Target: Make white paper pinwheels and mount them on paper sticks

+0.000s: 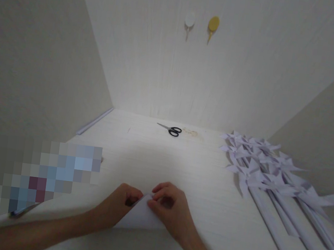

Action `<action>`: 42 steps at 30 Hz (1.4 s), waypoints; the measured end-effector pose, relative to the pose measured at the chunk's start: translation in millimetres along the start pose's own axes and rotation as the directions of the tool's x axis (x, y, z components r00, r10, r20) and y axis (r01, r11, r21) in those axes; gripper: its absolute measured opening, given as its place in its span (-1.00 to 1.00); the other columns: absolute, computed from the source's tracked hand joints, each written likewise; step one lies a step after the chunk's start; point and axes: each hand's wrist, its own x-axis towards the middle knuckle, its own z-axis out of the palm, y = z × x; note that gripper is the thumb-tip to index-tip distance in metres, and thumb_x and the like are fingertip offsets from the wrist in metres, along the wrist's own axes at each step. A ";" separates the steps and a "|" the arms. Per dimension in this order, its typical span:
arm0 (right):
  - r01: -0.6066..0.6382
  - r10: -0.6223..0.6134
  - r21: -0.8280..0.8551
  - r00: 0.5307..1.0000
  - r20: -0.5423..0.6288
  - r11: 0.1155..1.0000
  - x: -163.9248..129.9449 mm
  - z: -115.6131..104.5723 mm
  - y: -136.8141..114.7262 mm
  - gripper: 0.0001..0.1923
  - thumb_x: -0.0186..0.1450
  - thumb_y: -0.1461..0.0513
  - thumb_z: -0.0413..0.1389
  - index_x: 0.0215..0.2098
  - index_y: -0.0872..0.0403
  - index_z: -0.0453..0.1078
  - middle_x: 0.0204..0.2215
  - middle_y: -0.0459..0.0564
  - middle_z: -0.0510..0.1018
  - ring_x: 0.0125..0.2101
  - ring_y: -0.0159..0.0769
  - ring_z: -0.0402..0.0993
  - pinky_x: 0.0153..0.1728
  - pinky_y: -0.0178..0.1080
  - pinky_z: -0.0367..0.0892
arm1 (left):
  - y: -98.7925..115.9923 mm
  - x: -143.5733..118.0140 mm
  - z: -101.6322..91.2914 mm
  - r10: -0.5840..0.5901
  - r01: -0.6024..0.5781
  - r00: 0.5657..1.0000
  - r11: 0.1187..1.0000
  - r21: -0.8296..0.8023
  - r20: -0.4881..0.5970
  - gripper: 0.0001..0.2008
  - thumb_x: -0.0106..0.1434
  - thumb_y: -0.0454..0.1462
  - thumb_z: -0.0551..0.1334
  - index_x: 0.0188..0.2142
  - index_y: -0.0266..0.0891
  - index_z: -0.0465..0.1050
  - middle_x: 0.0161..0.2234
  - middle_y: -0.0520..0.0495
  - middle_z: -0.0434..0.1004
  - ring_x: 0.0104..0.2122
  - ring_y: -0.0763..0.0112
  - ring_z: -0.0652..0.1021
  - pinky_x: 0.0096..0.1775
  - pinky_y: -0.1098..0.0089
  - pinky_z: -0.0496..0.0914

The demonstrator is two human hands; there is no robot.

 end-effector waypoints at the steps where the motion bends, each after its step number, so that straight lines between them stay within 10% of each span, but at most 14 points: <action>1: -0.056 0.056 0.045 0.998 0.011 0.997 0.1 0.3 0.6 -0.87 -0.01 0.24 0.14 -0.62 0.13 0.29 -0.50 -0.04 0.38 -0.52 -0.41 0.29 -0.52 -0.33 0.19 | 0.8 -1.0 0.4 -0.003 0.003 1.000 0.999 -0.033 0.029 -0.74 -0.04 -0.15 0.15 -0.64 -0.35 0.35 -0.69 0.08 0.21 -0.66 0.58 0.20 -0.59 0.51 0.09; 11: -0.251 0.263 0.239 0.965 -0.019 0.938 0.0 1.7 3.2 -0.82 -0.10 0.24 0.20 -0.62 0.14 0.28 -0.68 -0.15 0.36 -0.65 -0.51 0.22 -0.62 -0.39 0.11 | 11.2 -2.3 -2.9 0.037 -0.027 0.991 0.997 -0.073 0.130 -0.73 0.08 -0.16 0.06 -0.52 -0.33 0.39 -0.60 0.05 0.27 -0.59 0.56 0.24 -0.54 0.53 0.11; 17: -0.186 0.217 0.239 0.969 -0.114 0.953 -0.1 0.8 3.4 -0.83 -0.08 0.26 0.19 -0.59 0.12 0.26 -0.69 -0.18 0.35 -0.64 -0.52 0.22 -0.63 -0.42 0.11 | 13.8 -1.5 -9.7 0.114 -0.115 0.993 0.993 0.031 0.024 -0.64 0.15 -0.13 -0.02 -0.57 -0.33 0.35 -0.64 0.08 0.20 -0.58 0.57 0.23 -0.54 0.54 0.11; 24: -0.054 0.148 0.286 0.937 -0.318 0.957 -0.1 -2.8 1.0 -0.78 -0.02 0.22 0.16 -0.40 0.07 0.27 -0.54 -0.14 0.35 -0.54 -0.48 0.28 -0.56 -0.42 0.17 | 12.8 0.8 -8.0 -0.042 -0.013 0.979 0.963 -0.269 -0.198 -0.73 -0.11 -0.21 0.28 -0.42 -0.35 0.38 -0.55 -0.02 0.45 -0.53 0.49 0.44 -0.45 0.50 0.28; 29: -0.106 0.164 0.316 0.973 -0.162 0.943 -2.1 0.6 0.6 -0.79 -0.02 0.23 0.16 -0.41 0.08 0.26 -0.53 -0.14 0.31 -0.51 -0.45 0.26 -0.53 -0.40 0.19 | 16.5 3.9 -9.6 -0.104 -0.058 0.922 0.917 -0.396 -0.374 -0.74 -0.15 -0.23 0.30 -0.43 -0.32 0.41 -0.59 0.02 0.45 -0.57 0.53 0.42 -0.46 0.51 0.30; 42: -0.132 0.087 0.217 0.974 0.208 0.967 -10.7 8.0 -9.7 -0.74 0.09 0.07 0.05 -0.48 0.11 0.21 -0.58 -0.13 0.25 -0.56 -0.46 0.15 -0.57 -0.39 0.07 | 18.4 -0.9 -7.5 -0.104 -0.030 0.967 0.862 -0.506 -0.234 -0.79 -0.11 -0.25 0.28 -0.47 -0.33 0.36 -0.49 -0.07 0.53 -0.55 0.48 0.46 -0.45 0.46 0.29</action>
